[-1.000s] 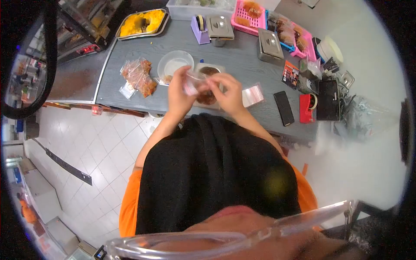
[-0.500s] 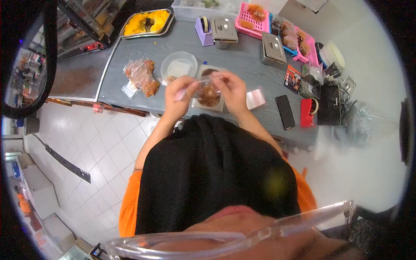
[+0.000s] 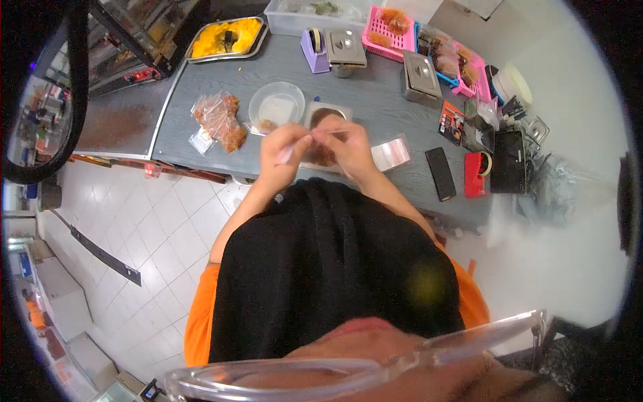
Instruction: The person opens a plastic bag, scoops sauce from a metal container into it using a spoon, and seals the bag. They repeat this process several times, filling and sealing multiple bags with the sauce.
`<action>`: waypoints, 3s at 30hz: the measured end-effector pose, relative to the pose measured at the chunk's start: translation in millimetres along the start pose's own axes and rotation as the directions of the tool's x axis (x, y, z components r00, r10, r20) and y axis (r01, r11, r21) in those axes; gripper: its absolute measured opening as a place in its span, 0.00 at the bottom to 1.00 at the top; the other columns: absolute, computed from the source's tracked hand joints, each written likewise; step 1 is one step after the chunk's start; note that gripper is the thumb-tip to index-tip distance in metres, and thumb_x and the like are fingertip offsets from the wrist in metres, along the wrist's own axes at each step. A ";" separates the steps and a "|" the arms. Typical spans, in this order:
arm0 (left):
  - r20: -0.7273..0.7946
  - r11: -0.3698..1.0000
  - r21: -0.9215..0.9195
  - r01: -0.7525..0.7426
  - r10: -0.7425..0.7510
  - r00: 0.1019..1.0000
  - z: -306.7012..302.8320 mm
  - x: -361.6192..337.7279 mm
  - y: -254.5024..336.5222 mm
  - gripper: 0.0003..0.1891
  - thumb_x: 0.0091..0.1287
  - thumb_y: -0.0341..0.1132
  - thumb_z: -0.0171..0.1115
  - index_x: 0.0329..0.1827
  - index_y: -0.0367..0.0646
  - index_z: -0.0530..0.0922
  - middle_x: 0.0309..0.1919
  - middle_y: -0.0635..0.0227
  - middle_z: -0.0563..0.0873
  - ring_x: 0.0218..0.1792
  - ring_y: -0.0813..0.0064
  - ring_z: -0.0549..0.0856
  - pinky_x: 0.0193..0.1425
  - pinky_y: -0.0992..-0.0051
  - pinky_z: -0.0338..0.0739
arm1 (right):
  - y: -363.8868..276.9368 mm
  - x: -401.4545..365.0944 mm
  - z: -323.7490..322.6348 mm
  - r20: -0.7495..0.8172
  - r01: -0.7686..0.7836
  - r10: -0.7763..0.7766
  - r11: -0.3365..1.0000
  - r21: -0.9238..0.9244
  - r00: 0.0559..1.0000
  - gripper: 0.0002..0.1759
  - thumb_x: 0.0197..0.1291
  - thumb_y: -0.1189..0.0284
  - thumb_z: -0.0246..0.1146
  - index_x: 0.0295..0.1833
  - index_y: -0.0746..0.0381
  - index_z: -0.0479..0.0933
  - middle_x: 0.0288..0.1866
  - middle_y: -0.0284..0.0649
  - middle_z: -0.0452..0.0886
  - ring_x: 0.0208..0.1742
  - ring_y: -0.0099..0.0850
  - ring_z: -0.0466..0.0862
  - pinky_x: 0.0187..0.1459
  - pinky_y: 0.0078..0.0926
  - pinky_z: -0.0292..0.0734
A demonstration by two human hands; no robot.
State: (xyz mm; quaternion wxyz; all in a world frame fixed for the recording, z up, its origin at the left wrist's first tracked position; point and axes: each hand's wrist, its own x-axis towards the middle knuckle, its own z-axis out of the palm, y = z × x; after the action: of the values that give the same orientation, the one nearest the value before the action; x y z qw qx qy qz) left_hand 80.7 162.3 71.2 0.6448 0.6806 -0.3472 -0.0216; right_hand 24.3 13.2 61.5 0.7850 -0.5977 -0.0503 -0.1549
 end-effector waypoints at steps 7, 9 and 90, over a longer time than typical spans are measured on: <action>-0.046 0.994 0.098 -0.044 0.048 0.998 -1.2 -5.9 -3.2 0.04 0.59 0.28 0.61 0.30 0.36 0.78 0.24 0.63 0.79 0.27 0.71 0.79 0.34 0.76 0.71 | 4.1 -4.4 3.5 -0.046 0.010 -0.014 0.997 -0.082 0.999 0.02 0.56 0.78 0.64 0.34 0.67 0.79 0.33 0.34 0.76 0.36 0.22 0.76 0.40 0.18 0.70; -0.064 0.995 0.091 -0.039 0.045 0.997 -2.1 -6.6 -10.8 0.04 0.59 0.28 0.61 0.30 0.36 0.78 0.24 0.63 0.79 0.27 0.71 0.78 0.34 0.76 0.71 | 6.0 -7.1 -3.1 -0.080 -0.023 0.017 0.997 -0.076 0.997 0.02 0.57 0.79 0.63 0.34 0.67 0.79 0.34 0.34 0.76 0.35 0.22 0.75 0.39 0.18 0.70; -0.374 0.898 0.133 0.418 -0.345 0.861 -112.5 -49.3 -95.6 0.11 0.64 0.36 0.58 0.38 0.36 0.79 0.31 0.59 0.84 0.35 0.69 0.82 0.42 0.73 0.74 | 38.1 -23.1 -44.5 -0.280 -0.217 0.173 0.967 -0.134 0.944 0.05 0.59 0.77 0.62 0.39 0.68 0.79 0.35 0.37 0.82 0.34 0.21 0.78 0.41 0.19 0.73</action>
State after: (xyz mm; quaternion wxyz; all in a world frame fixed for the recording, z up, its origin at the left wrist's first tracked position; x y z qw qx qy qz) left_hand 139.5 277.1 -16.0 0.6023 0.7934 -0.0878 0.0054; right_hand 9.2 -16.0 7.7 0.7445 -0.6357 0.1283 -0.1586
